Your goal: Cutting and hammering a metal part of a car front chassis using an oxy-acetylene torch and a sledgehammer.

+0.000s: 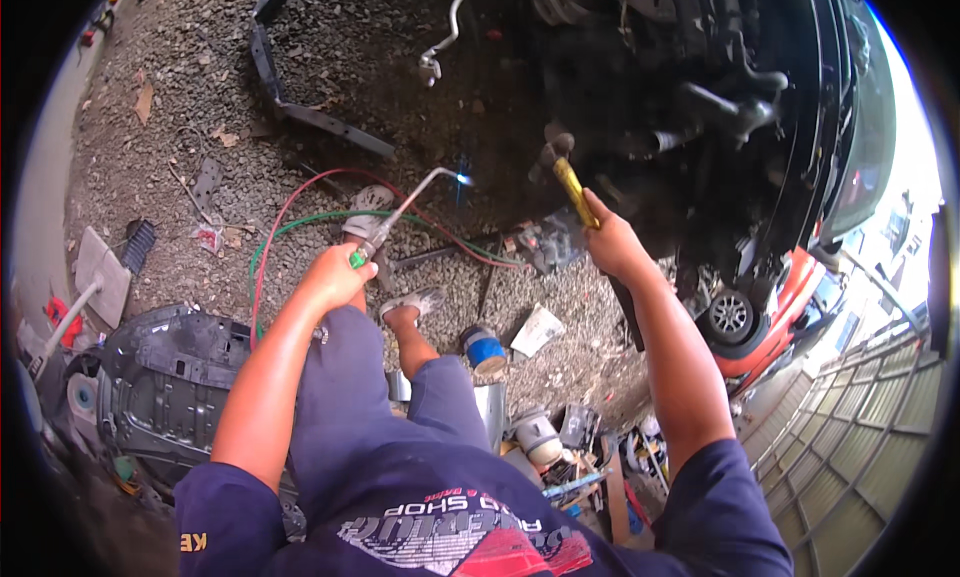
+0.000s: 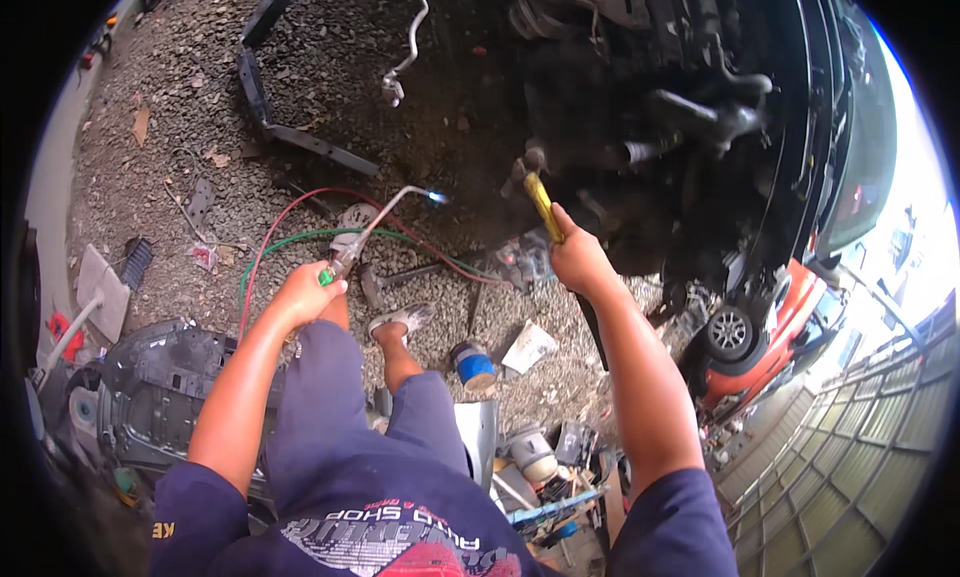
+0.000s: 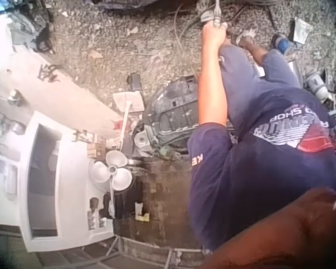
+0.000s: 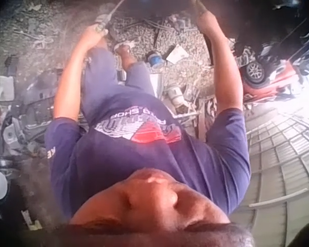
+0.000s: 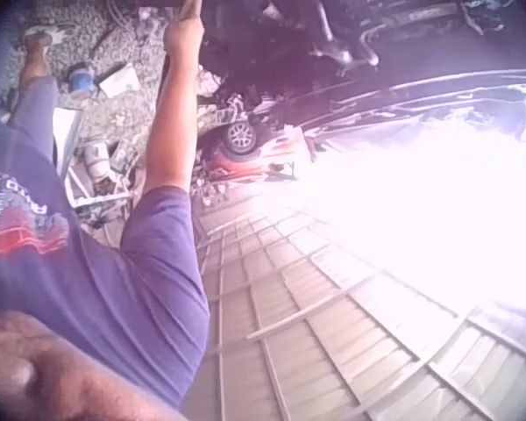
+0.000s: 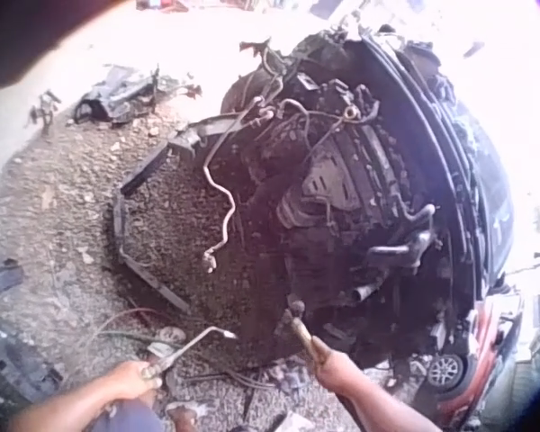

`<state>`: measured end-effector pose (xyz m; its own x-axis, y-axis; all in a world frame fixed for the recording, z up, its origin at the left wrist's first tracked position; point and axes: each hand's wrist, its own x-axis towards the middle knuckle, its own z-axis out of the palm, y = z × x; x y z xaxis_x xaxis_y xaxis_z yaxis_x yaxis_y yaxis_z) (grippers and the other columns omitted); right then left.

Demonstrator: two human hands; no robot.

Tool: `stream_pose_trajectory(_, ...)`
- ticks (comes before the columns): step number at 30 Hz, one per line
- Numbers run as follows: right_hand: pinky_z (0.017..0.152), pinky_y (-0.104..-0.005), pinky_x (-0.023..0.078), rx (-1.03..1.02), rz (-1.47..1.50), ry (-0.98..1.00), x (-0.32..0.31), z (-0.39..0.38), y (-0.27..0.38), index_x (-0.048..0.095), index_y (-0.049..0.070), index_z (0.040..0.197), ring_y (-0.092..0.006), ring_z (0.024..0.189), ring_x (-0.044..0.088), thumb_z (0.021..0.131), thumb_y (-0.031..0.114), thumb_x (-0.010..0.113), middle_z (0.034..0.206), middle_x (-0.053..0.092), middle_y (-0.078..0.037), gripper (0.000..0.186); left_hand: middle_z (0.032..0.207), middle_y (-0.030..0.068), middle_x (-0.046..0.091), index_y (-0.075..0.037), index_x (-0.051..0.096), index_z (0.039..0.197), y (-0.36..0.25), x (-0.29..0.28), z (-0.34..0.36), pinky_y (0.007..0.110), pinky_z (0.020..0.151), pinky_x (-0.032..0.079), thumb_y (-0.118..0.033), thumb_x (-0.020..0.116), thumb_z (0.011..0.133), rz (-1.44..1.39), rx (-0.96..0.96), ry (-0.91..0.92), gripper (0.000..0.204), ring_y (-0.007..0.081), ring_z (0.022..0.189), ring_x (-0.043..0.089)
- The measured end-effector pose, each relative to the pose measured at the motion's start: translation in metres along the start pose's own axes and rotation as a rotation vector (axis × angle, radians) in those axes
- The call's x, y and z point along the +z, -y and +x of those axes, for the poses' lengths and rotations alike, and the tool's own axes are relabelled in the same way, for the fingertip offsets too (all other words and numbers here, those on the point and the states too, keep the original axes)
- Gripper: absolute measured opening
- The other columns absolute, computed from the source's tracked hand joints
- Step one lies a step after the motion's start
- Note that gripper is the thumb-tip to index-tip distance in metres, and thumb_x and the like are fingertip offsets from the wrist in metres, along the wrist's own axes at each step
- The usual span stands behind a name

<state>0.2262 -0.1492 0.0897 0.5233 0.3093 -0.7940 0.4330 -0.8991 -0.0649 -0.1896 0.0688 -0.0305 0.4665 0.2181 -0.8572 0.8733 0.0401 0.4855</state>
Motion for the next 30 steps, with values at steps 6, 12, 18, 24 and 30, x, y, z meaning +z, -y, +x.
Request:
stream_pose_trajectory(6, 0.084, -0.0612, 0.057, -0.122, -0.106, -0.308, 0.004, 0.004, 0.064, 0.019, 0.028, 0.180, -0.0536, 0.093, 0.074, 0.108, 0.015, 0.061, 0.099, 0.076, -0.033, 0.084, 0.105, 0.0255, 0.079, -0.002, 0.076, 0.114, -0.011, 0.005, 0.003, 0.052, 0.094, 0.058, -0.034, 0.083, 0.096, -0.007, -0.016, -0.012, 0.036, 0.0445, 0.105, 0.077)
stream_pose_trajectory(12, 0.090, -0.0577, 0.060, -0.045, -0.376, 0.126, 0.068, 0.029, -0.046, 0.041, 0.024, 0.175, -0.0466, 0.101, 0.080, 0.095, 0.003, 0.054, 0.118, 0.078, -0.032, 0.084, 0.105, 0.0251, 0.081, -0.003, 0.077, 0.116, -0.028, 0.023, 0.008, 0.052, 0.093, 0.059, -0.035, 0.082, 0.097, -0.004, -0.051, 0.093, 0.038, 0.0434, 0.104, 0.078)
stream_pose_trajectory(18, 0.086, -0.0608, 0.058, -0.251, -0.102, -0.204, 0.022, 0.049, 0.042, 0.040, 0.022, 0.174, -0.0550, 0.096, 0.074, 0.104, 0.015, 0.062, 0.105, 0.076, -0.036, 0.073, 0.101, 0.0246, 0.080, -0.001, 0.076, 0.112, 0.000, 0.019, -0.003, 0.052, 0.091, 0.059, -0.033, 0.082, 0.098, 0.016, -0.035, 0.047, 0.035, 0.0426, 0.102, 0.079)
stream_pose_trajectory(24, 0.102, -0.0604, 0.058, 0.026, -0.231, 0.055, 0.074, 0.014, -0.006, 0.022, 0.027, 0.178, -0.0537, 0.118, 0.073, 0.104, 0.020, 0.061, 0.126, 0.075, -0.036, 0.084, 0.092, 0.0226, 0.079, -0.002, 0.076, 0.109, -0.016, 0.024, 0.002, 0.052, 0.088, 0.059, -0.034, 0.080, 0.099, 0.018, -0.062, 0.065, 0.034, 0.0418, 0.095, 0.079)
stream_pose_trajectory(30, 0.101, -0.0579, 0.057, 0.053, 0.151, -0.027, 0.056, -0.060, -0.050, 0.061, 0.006, 0.149, -0.0520, 0.119, 0.072, 0.104, 0.026, 0.069, 0.125, 0.076, -0.032, 0.050, 0.098, 0.0251, 0.077, -0.002, 0.073, 0.105, -0.044, 0.021, -0.013, 0.051, 0.088, 0.057, -0.030, 0.084, 0.096, 0.023, -0.064, 0.133, 0.032, 0.0436, 0.095, 0.075)
